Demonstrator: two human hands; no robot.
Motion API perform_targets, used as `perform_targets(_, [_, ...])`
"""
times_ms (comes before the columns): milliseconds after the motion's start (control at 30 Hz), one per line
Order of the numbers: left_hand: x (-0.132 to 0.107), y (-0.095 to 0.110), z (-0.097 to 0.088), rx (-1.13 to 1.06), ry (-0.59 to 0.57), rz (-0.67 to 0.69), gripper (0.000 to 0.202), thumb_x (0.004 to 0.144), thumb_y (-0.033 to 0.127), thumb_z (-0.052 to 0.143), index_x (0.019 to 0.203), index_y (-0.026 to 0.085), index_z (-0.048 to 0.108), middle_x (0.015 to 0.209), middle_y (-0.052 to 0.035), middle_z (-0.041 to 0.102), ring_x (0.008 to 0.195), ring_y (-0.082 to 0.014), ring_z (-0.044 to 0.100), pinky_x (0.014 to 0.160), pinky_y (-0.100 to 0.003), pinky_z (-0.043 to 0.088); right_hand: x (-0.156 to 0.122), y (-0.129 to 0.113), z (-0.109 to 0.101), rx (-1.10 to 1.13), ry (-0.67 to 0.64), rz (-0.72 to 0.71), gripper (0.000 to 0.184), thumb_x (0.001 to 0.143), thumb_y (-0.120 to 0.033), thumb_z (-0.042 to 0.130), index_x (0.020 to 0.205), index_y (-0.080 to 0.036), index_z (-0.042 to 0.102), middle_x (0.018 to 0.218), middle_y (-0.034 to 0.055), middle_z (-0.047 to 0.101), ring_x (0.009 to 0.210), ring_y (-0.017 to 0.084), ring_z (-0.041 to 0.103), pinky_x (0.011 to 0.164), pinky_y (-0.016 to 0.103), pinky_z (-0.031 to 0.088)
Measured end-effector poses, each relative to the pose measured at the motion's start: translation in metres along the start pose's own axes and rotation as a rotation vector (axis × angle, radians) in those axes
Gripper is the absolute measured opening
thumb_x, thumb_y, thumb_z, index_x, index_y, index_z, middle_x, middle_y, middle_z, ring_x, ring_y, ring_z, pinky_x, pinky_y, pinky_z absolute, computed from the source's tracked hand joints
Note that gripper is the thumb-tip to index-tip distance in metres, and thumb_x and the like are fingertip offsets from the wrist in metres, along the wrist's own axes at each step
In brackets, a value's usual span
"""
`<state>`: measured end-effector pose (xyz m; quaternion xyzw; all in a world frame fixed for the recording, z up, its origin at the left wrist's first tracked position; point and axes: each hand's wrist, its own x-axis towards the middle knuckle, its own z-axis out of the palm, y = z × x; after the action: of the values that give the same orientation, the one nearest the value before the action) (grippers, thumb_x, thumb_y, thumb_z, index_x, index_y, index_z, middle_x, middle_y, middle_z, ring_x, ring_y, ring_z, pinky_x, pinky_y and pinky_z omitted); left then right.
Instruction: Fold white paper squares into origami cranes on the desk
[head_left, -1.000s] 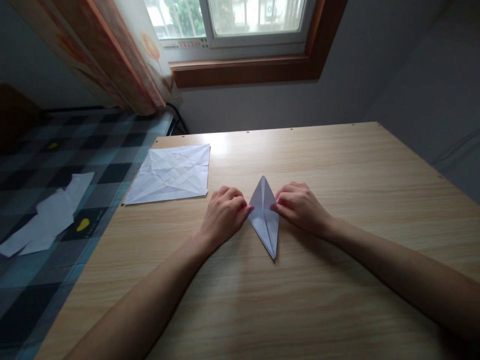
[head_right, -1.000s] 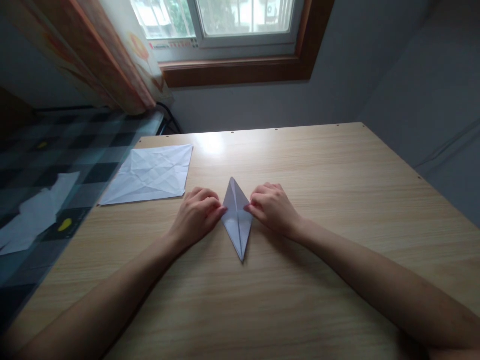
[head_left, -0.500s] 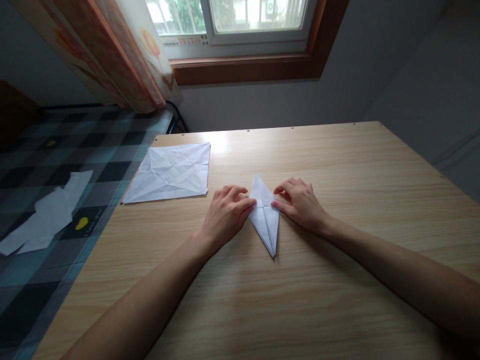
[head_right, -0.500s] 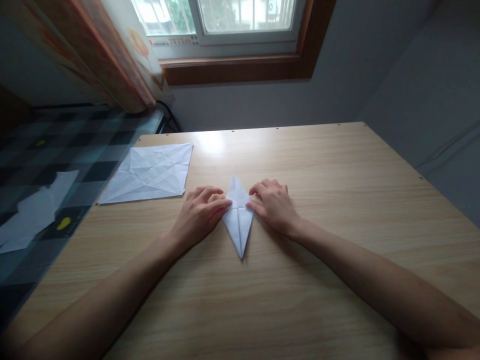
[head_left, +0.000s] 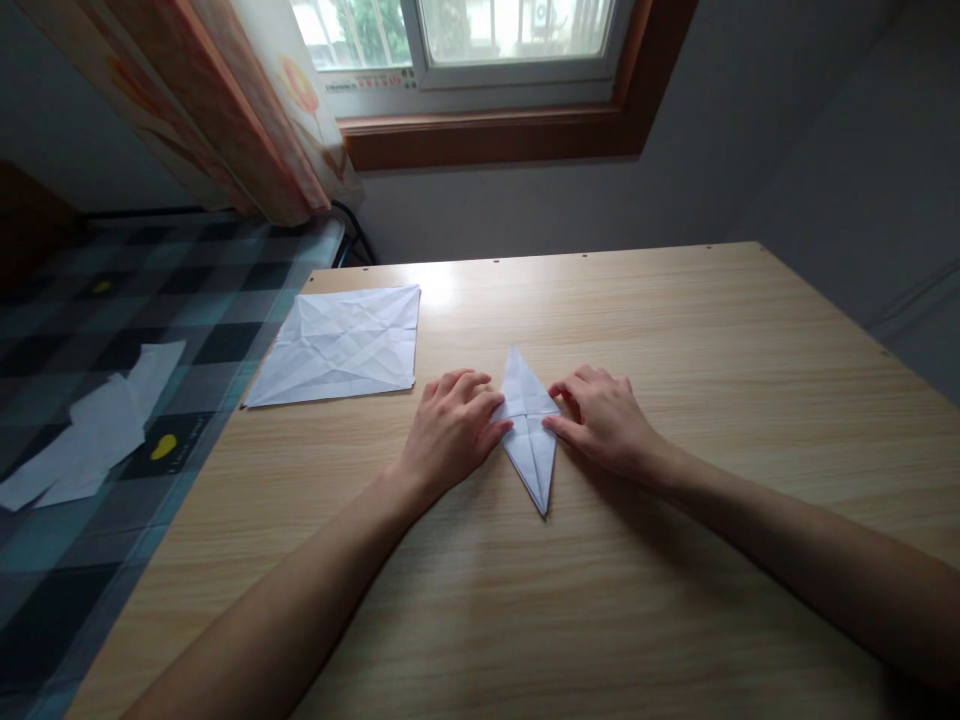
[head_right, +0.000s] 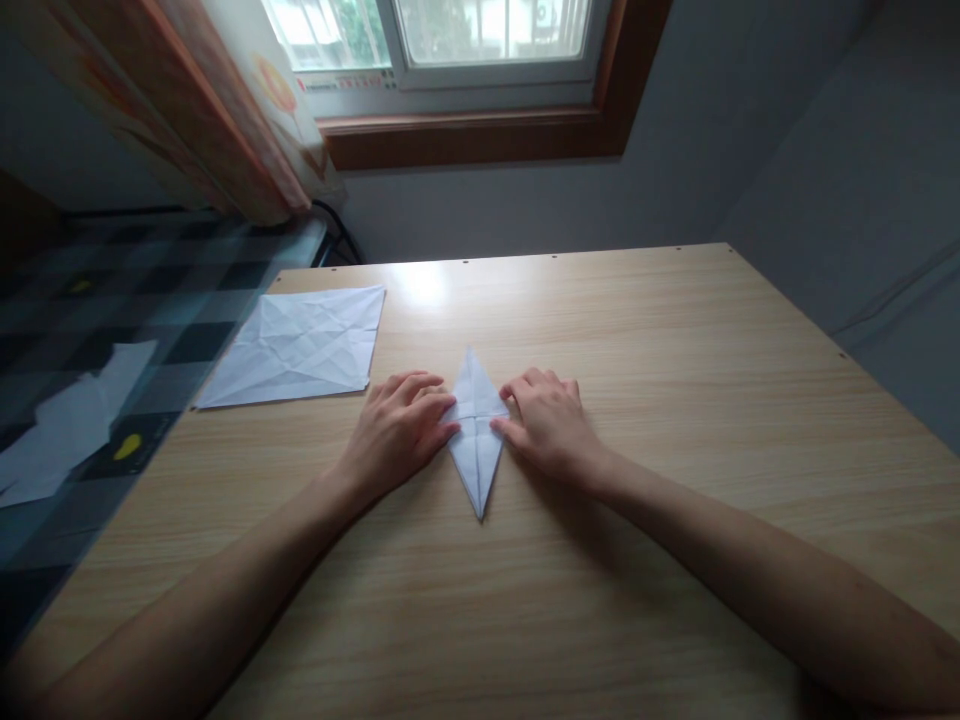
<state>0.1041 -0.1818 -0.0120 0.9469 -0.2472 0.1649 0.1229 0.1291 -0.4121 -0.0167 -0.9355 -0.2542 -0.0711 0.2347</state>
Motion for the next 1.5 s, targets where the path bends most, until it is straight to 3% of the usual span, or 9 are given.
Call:
perform_targets(300, [0.002, 0.0, -0.002, -0.066, 0.02, -0.072, 0.038, 0.082, 0.034, 0.069, 0.114, 0.016, 0.062, 0.118, -0.0118, 0.063, 0.11, -0.0298, 0.054, 0.092, -0.047, 0.044, 0.007, -0.004, -0.004, 0.18, -0.068, 0.11, 0.008, 0.078, -0.02, 0.067, 0.072, -0.02, 0.061, 0.074, 0.0013, 0.063, 0.072, 0.019, 0.057, 0.065, 0.031, 0.037])
perform_targets(433, [0.003, -0.003, 0.0, -0.194, 0.066, -0.072, 0.013, 0.085, 0.028, 0.065, 0.093, 0.019, 0.069, 0.101, -0.0066, 0.069, 0.097, -0.0248, 0.058, 0.087, -0.043, 0.046, 0.009, -0.004, -0.012, 0.423, -0.084, 0.119, 0.008, 0.078, -0.02, 0.064, 0.071, -0.019, 0.062, 0.06, -0.0022, 0.06, 0.054, 0.013, 0.052, 0.052, 0.026, 0.037])
perform_targets(533, [0.005, -0.003, -0.001, -0.315, 0.149, -0.046, 0.013, 0.087, 0.025, 0.061, 0.079, 0.019, 0.069, 0.088, -0.0048, 0.07, 0.086, -0.0201, 0.06, 0.082, -0.039, 0.048, 0.01, -0.004, -0.02, 0.532, -0.007, 0.065, 0.006, 0.079, -0.021, 0.065, 0.085, -0.018, 0.066, 0.064, -0.0012, 0.064, 0.054, 0.013, 0.055, 0.051, 0.025, 0.041])
perform_targets(633, [0.007, 0.0, -0.006, -0.383, 0.259, 0.006, 0.01, 0.088, 0.023, 0.062, 0.08, 0.019, 0.067, 0.086, -0.004, 0.069, 0.083, -0.0179, 0.06, 0.079, -0.036, 0.049, 0.009, -0.006, -0.028, 0.587, 0.115, -0.018, 0.029, 0.083, -0.022, 0.064, 0.112, -0.019, 0.065, 0.075, 0.0009, 0.068, 0.06, 0.014, 0.059, 0.056, 0.027, 0.048])
perform_targets(867, [0.002, 0.011, -0.028, -0.216, 0.627, 0.092, 0.01, 0.087, 0.019, 0.064, 0.09, 0.028, 0.067, 0.082, 0.0009, 0.068, 0.077, -0.0158, 0.059, 0.072, -0.034, 0.049, -0.003, -0.017, -0.051, 0.299, 0.415, -0.319, 0.016, 0.093, -0.026, 0.057, 0.091, -0.03, 0.073, 0.087, 0.0027, 0.071, 0.075, 0.018, 0.065, 0.064, 0.033, 0.054])
perform_targets(1000, [-0.004, 0.005, -0.026, -0.091, 0.542, 0.221, 0.016, 0.085, 0.019, 0.066, 0.094, 0.032, 0.067, 0.083, 0.0026, 0.07, 0.081, -0.0168, 0.059, 0.073, -0.035, 0.047, -0.007, -0.006, -0.046, 0.167, 0.355, -0.423, 0.019, 0.093, -0.022, 0.055, 0.091, -0.031, 0.072, 0.09, 0.0012, 0.072, 0.075, 0.016, 0.067, 0.063, 0.03, 0.054])
perform_targets(1200, [0.0, -0.008, -0.009, 0.018, 0.213, 0.3, 0.011, 0.09, 0.021, 0.059, 0.087, 0.026, 0.068, 0.093, 0.0003, 0.073, 0.091, -0.0189, 0.059, 0.08, -0.036, 0.042, -0.001, 0.025, -0.015, 0.091, 0.176, -0.623, 0.021, 0.092, -0.013, 0.051, 0.086, -0.021, 0.07, 0.086, 0.0047, 0.071, 0.073, 0.014, 0.065, 0.06, 0.025, 0.05])
perform_targets(1400, [0.003, -0.007, -0.004, -0.056, -0.001, 0.323, 0.017, 0.095, 0.024, 0.052, 0.092, 0.023, 0.068, 0.1, 0.0003, 0.073, 0.096, -0.0173, 0.06, 0.085, -0.033, 0.041, 0.0, 0.03, -0.007, 0.111, 0.066, -0.594, 0.025, 0.088, -0.01, 0.048, 0.085, -0.02, 0.07, 0.089, 0.0055, 0.071, 0.078, 0.018, 0.062, 0.07, 0.03, 0.05])
perform_targets(1500, [0.003, -0.005, -0.003, -0.071, -0.023, 0.307, 0.018, 0.096, 0.027, 0.051, 0.096, 0.023, 0.069, 0.099, -0.0006, 0.073, 0.094, -0.0174, 0.06, 0.084, -0.033, 0.041, 0.0, 0.026, -0.009, 0.143, 0.048, -0.445, 0.02, 0.085, -0.011, 0.051, 0.082, -0.018, 0.07, 0.087, 0.0068, 0.07, 0.08, 0.02, 0.06, 0.074, 0.033, 0.049])
